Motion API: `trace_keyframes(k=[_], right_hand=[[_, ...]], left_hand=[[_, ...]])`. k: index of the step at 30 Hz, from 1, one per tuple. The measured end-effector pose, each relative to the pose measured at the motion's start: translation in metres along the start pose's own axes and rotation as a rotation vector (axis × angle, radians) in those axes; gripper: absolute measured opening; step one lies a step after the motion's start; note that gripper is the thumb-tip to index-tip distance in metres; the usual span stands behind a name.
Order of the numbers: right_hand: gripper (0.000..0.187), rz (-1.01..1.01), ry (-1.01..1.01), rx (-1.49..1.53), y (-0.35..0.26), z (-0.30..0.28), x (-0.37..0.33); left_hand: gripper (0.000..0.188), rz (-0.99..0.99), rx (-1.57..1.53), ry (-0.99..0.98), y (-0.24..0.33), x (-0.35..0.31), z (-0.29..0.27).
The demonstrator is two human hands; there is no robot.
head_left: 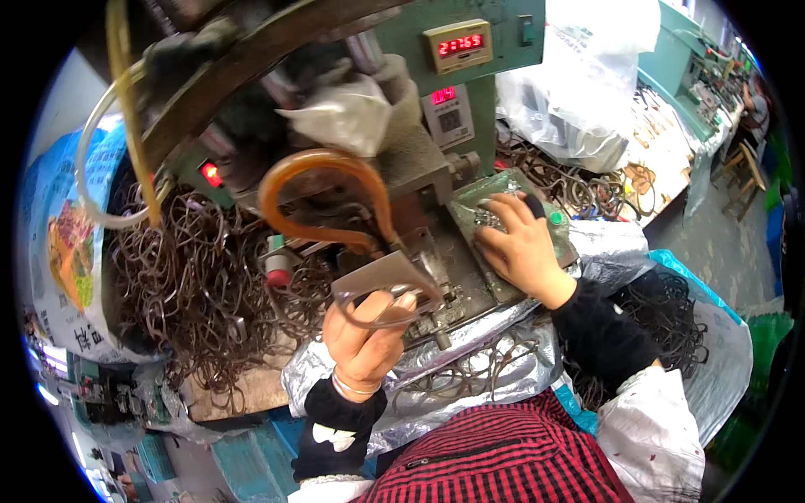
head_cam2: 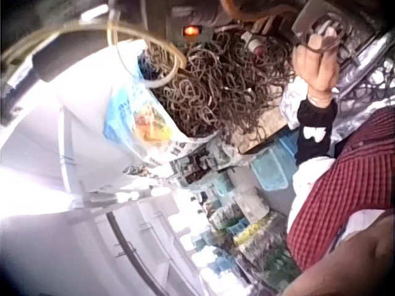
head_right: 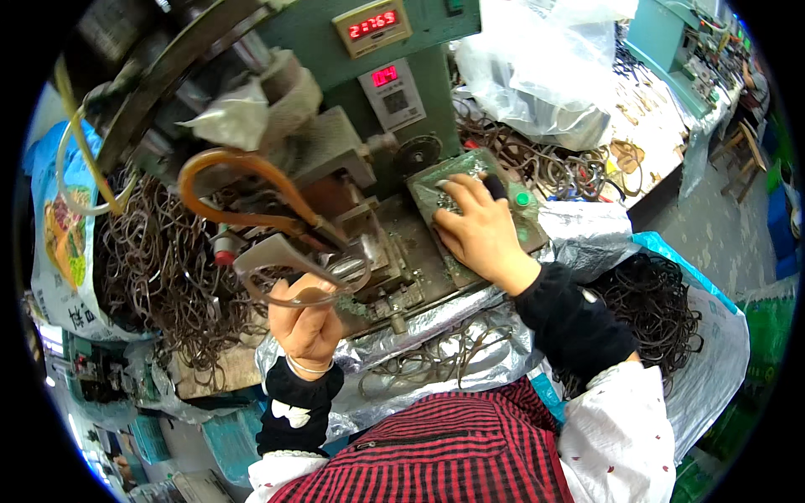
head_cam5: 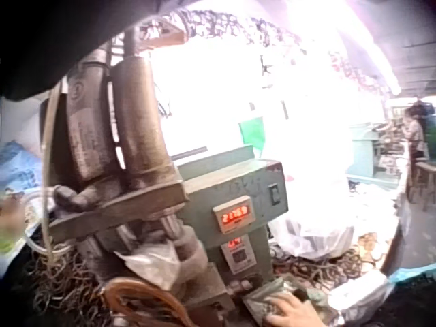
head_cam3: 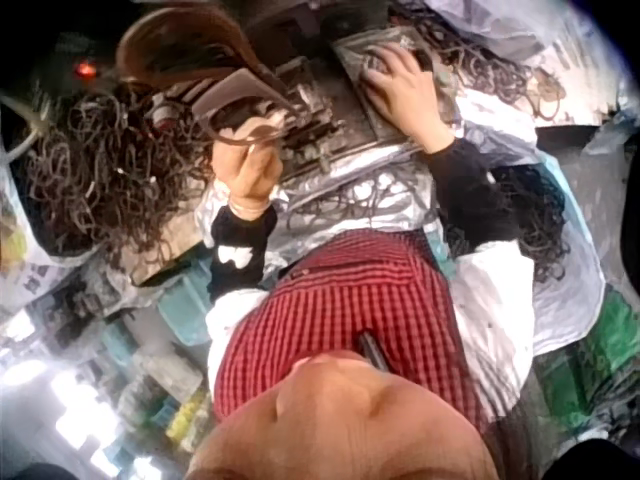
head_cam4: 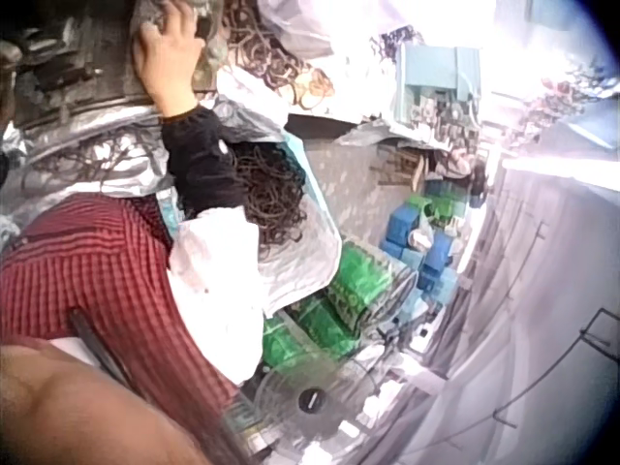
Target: The person repeatedly picks a metal ring and a small metal pin, inserts the pin into the ring using a press machine, and drops the assembled part into a blue basket. The cycle continues throughout the clip.
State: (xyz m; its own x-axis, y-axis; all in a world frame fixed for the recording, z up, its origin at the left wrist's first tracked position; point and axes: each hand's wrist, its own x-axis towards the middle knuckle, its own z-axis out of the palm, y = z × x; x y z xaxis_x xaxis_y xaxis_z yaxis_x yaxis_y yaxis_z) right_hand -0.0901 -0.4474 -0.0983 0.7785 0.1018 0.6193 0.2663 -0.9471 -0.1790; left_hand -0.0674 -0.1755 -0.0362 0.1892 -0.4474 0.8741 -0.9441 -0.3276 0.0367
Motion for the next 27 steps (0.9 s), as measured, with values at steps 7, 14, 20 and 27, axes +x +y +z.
trace_keyframes(k=[7,14,20,27], right_hand=[[0.019,-0.066,0.093,0.0,0.016,0.007,0.022],[0.008,0.353,0.271,0.395,-0.014,-0.003,0.002],[0.012,0.407,0.277,0.48,-0.022,-0.002,0.01],[0.013,0.443,0.378,0.223,-0.009,-0.035,-0.057]], left_hand=[[0.033,-0.26,0.182,0.001,0.038,-0.022,-0.023],[0.018,-0.547,0.682,0.001,-0.029,-0.026,-0.138],[0.021,-1.002,0.814,-0.674,-0.065,-0.063,-0.113],[0.013,-1.011,0.465,0.079,-0.078,-0.15,-0.064]])
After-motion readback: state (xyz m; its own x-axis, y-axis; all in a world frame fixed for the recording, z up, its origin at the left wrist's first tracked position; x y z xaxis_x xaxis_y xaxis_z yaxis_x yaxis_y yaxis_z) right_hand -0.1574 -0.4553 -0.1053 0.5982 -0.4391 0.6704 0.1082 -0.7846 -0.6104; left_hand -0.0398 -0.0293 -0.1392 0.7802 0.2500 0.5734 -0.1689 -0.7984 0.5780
